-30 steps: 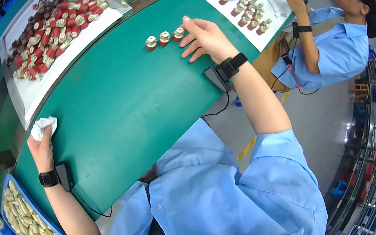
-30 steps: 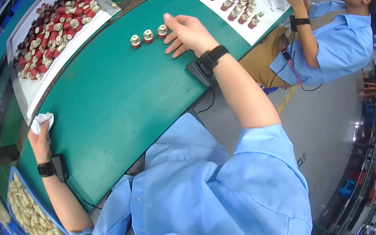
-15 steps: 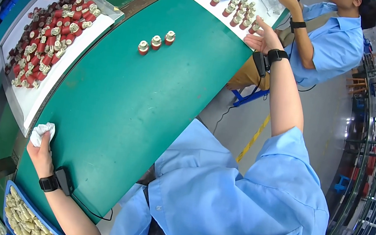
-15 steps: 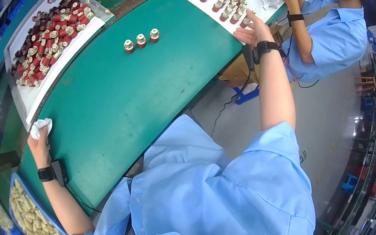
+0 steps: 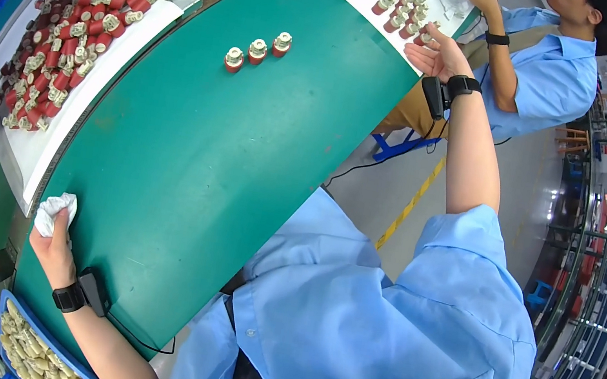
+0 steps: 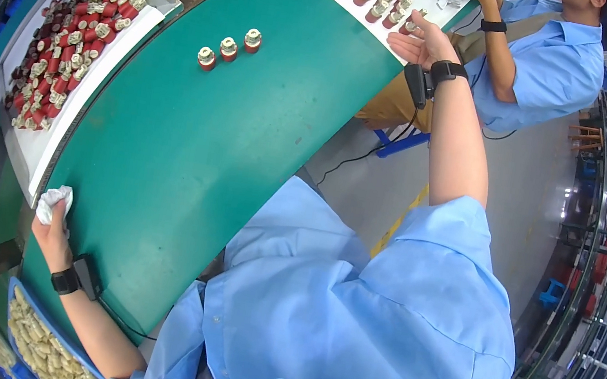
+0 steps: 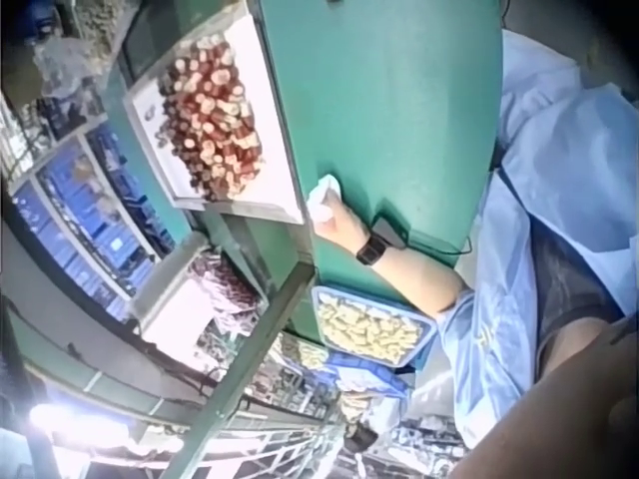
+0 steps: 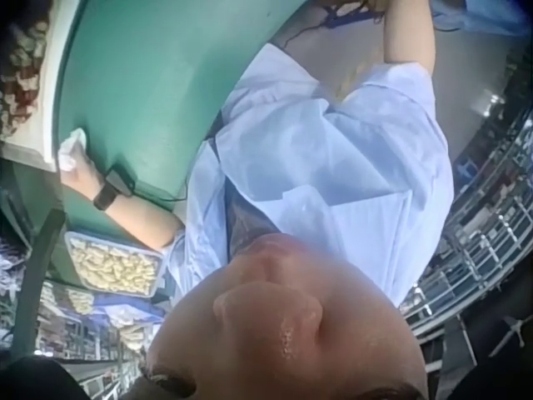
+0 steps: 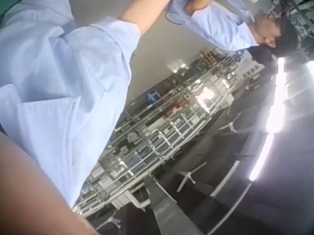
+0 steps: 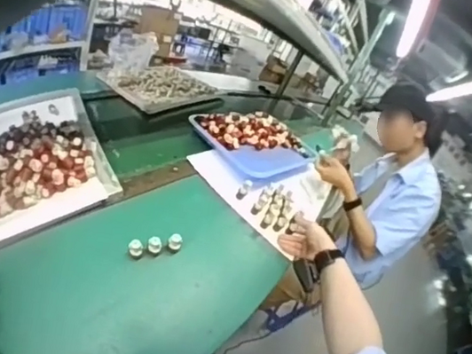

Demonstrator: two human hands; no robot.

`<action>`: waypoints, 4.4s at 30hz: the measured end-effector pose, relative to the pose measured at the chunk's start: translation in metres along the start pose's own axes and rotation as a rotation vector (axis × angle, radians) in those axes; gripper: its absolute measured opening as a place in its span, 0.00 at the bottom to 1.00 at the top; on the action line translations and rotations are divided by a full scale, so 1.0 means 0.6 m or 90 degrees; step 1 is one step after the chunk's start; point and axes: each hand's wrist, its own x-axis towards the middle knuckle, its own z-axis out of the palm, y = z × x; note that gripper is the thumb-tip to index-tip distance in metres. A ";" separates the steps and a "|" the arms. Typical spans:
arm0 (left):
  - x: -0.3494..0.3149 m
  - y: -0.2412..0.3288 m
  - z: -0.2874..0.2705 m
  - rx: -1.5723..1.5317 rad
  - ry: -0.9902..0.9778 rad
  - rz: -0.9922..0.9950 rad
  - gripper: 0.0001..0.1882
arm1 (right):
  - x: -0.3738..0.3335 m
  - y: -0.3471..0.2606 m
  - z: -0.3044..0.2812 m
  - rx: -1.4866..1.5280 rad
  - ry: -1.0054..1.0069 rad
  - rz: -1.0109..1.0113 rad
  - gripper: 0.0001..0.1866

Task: The person wipes red and white components with a cloth, arranges them on the table, and then gathers them to place into a tray. They then pick up more components from a different tray to continue wiping and arranging them.

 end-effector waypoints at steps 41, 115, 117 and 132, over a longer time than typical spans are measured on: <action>-0.003 0.005 0.023 -0.055 -0.079 0.126 0.07 | -0.040 -0.026 0.052 -0.228 0.151 0.015 0.47; 0.001 0.010 0.014 -0.043 -0.078 0.108 0.07 | -0.076 -0.048 0.027 -0.333 0.175 -0.278 0.34; 0.001 0.011 0.019 -0.044 -0.074 0.100 0.07 | -0.056 -0.054 0.013 -0.182 0.203 -0.128 0.41; -0.012 0.018 0.017 -0.002 0.025 -0.012 0.08 | 0.035 -0.043 -0.005 0.025 0.085 0.056 0.47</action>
